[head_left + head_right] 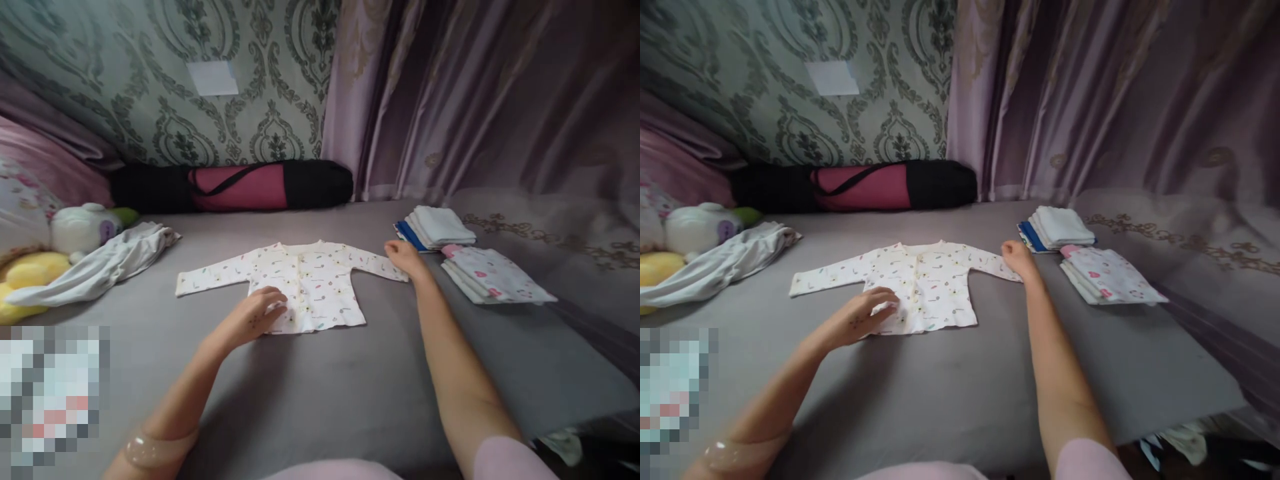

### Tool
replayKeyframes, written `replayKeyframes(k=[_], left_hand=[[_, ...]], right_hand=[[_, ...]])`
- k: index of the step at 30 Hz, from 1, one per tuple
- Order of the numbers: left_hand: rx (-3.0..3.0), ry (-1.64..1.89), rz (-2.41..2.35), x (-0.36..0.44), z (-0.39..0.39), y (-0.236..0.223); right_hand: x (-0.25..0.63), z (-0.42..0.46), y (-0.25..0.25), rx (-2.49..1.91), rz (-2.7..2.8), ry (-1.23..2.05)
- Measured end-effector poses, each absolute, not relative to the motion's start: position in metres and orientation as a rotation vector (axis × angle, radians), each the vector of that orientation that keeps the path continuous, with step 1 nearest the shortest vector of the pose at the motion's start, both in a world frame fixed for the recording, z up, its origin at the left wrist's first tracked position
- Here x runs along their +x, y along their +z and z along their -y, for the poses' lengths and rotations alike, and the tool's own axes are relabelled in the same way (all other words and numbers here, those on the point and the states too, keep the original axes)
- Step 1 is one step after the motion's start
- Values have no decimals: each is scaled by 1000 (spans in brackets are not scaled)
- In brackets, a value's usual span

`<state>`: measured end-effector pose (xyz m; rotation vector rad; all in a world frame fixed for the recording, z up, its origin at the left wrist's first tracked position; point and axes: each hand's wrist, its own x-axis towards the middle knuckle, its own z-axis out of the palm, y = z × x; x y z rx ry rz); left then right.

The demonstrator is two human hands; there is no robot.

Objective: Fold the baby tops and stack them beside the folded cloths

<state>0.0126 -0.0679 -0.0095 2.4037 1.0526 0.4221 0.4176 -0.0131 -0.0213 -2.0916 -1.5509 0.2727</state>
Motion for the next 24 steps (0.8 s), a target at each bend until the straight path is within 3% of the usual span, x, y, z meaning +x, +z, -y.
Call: replayKeyframes(k=[3, 8, 16, 24], left_hand=[[2374, 457, -1074, 31, 50, -7], [2351, 524, -1030, 79, 11, -13], [2400, 617, -1116, 133, -34, -45], [2505, 630, -985, 176, -58, -75]], right_hand=[[448, 21, -26, -2388, 1439, 198], [461, 28, -33, -2549, 1453, 343], [476, 22, -42, -2484, 1378, 507], [468, 14, -42, -2168, 1140, 334]])
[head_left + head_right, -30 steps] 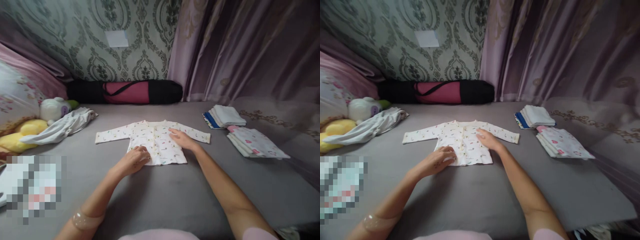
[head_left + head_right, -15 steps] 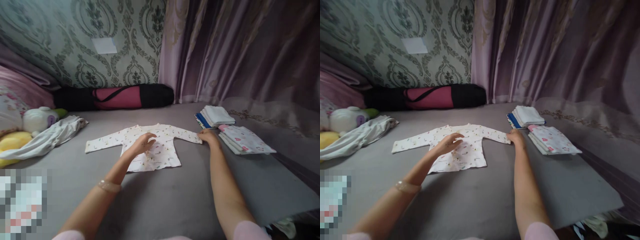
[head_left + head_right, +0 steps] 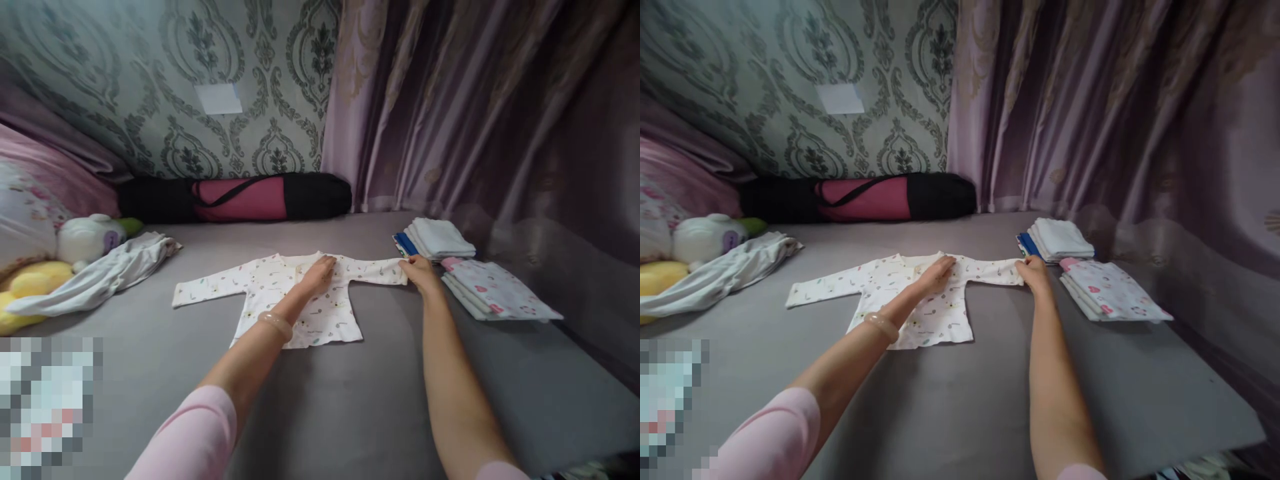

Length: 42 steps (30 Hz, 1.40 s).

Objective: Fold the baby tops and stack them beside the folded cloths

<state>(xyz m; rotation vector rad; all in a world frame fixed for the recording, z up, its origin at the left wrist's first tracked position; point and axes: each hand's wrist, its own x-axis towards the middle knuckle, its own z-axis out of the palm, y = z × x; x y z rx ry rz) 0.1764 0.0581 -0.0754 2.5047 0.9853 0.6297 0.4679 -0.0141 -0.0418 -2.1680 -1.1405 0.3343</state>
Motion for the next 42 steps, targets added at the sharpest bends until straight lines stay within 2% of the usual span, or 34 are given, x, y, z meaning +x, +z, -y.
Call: replayKeyframes(k=[9, 15, 24, 30, 35, 42], left_hand=[[2521, 282, -1151, 192, -60, -80], [2554, 125, -1154, 190, -58, -66], [2613, -154, -1196, 195, -72, -49], [2582, -169, -1193, 196, -69, -34], [2604, -83, -1178, 197, -68, -35], [2525, 438, -916, 169, -78, -39]], right_hand=[[457, 11, -36, -2115, 1042, 181], [455, 21, -25, -2048, 957, 377], [404, 23, 23, -1762, 777, 517], [352, 1, 43, -1577, 700, 664], [302, -25, 35, -1521, 783, 763], [280, -39, 12, -1689, 781, 710]])
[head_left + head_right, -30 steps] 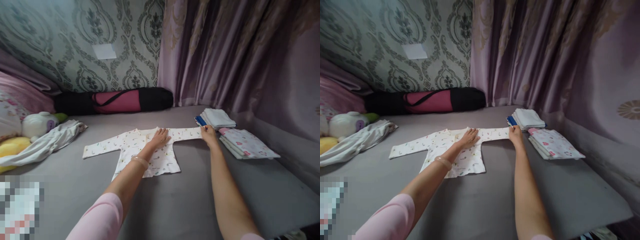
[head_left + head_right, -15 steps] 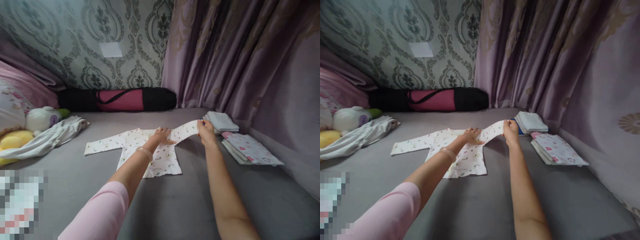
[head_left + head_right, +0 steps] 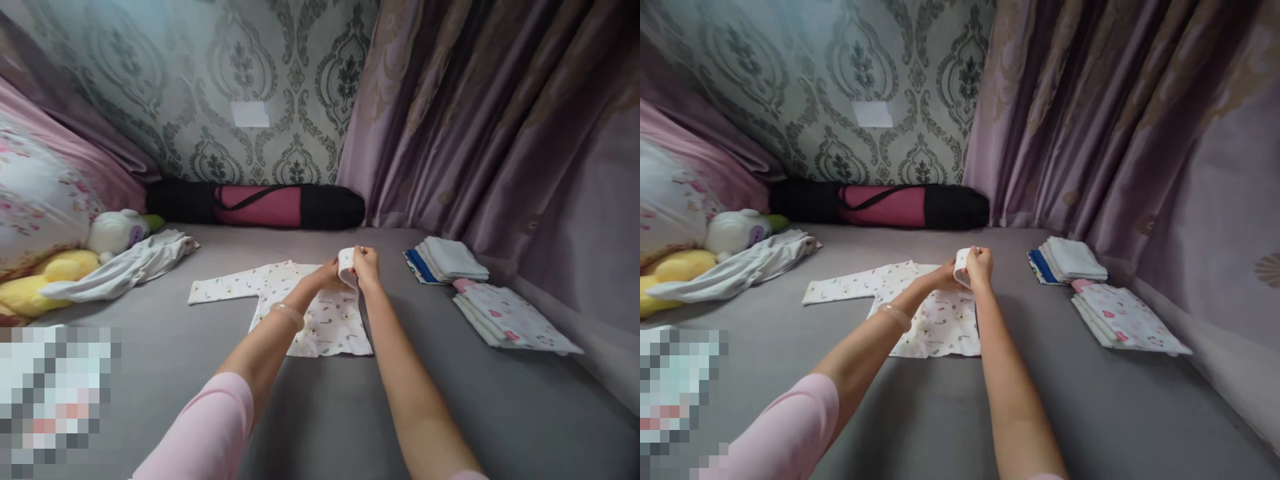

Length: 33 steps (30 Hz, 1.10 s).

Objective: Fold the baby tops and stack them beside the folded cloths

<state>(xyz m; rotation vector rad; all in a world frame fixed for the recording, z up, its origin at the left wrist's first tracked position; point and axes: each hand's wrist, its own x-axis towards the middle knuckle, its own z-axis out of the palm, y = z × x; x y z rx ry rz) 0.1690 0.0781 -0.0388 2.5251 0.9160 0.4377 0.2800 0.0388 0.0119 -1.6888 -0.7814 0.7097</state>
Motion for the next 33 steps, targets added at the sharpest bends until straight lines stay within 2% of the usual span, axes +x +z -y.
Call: replayKeyframes(k=[6, 10, 15, 17, 20, 26, 33], left_hand=[[1836, 855, -1258, 103, -64, -46], [1390, 1031, -1166, 78, -47, -53], [1169, 1065, -1122, 78, -45, -56], [1191, 1093, -1182, 80, -47, -58], [1319, 1106, -1257, 80, -50, -64], [1762, 1085, -1389, 77, -55, -74], [1995, 1110, -1386, 73, -59, -82]], right_hand=[[259, -42, 4, -1775, 900, 703], [232, -42, 1, -1816, 998, 709], [212, -40, -15, -1690, 1373, 957], [214, -39, -22, -1706, 1540, 900], [220, -36, -28, -1779, 1753, 630], [225, -27, -36, -1856, 2117, 281], [226, -20, -57, -1911, 2247, 304]])
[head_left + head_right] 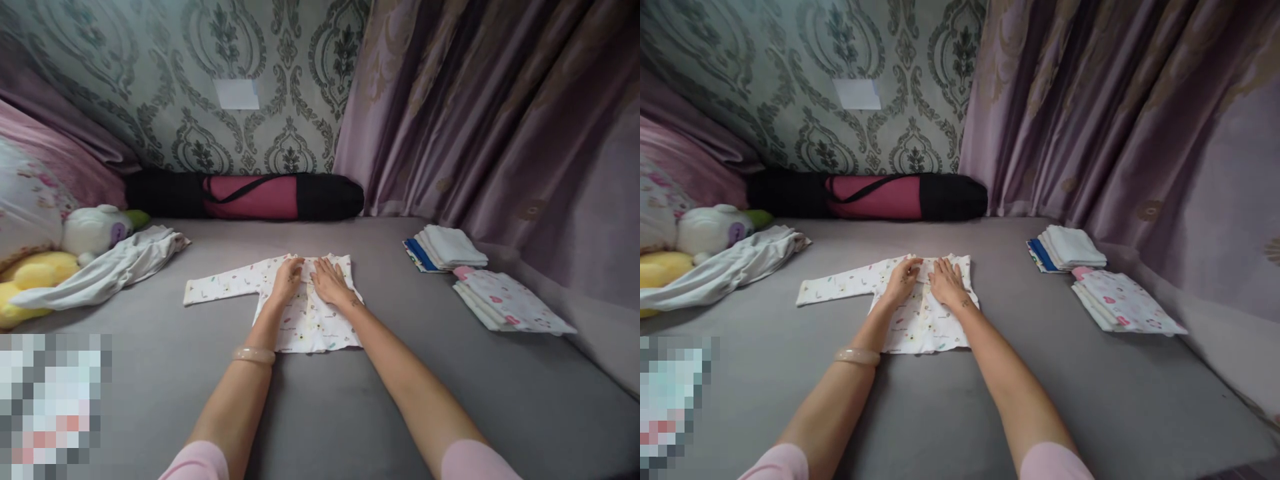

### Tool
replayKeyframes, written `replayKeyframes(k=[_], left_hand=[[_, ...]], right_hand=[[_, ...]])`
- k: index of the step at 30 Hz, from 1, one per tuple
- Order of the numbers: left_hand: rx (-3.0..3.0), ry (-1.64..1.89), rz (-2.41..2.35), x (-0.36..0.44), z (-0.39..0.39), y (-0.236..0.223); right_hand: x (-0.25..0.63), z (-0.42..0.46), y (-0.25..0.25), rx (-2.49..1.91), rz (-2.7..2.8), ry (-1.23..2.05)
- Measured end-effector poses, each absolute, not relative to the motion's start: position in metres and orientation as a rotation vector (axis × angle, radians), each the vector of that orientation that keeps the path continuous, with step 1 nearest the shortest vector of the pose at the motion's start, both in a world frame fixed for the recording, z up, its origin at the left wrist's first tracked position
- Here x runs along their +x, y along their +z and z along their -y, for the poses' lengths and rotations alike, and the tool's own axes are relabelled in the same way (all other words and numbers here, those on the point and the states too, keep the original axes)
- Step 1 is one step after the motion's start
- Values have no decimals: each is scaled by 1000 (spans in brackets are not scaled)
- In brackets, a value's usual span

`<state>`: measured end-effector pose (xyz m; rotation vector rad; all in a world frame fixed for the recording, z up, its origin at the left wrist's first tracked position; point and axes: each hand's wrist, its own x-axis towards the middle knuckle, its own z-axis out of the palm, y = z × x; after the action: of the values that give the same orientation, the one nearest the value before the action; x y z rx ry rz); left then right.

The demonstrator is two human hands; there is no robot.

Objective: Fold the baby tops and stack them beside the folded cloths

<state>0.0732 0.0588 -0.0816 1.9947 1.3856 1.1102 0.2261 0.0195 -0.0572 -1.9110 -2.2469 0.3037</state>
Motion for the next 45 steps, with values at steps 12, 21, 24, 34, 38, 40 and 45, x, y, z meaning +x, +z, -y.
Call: replayKeyframes(k=[12, 21, 24, 34, 38, 40, 45], left_hand=[[2175, 1030, -1411, 67, -59, -93], [2189, 994, -1441, 69, -60, -95], [2167, 962, -1502, 71, -60, -94], [2200, 679, -1849, 75, -43, -71], [2333, 830, -1669, 81, -41, -64], [2416, 797, -1523, 84, -41, -66], [2383, 540, -1487, 84, -40, -77]], right_hand=[[247, -20, -57, -2084, 2205, 269], [264, -19, -63, -2237, 2021, 155], [264, -20, -66, -2281, 1959, 145], [262, -26, -57, -2356, 1984, 181], [241, -22, -48, -2157, 2117, 54], [227, -19, -46, -1989, 2258, 112], [208, -17, -54, -1859, 2389, 324]])
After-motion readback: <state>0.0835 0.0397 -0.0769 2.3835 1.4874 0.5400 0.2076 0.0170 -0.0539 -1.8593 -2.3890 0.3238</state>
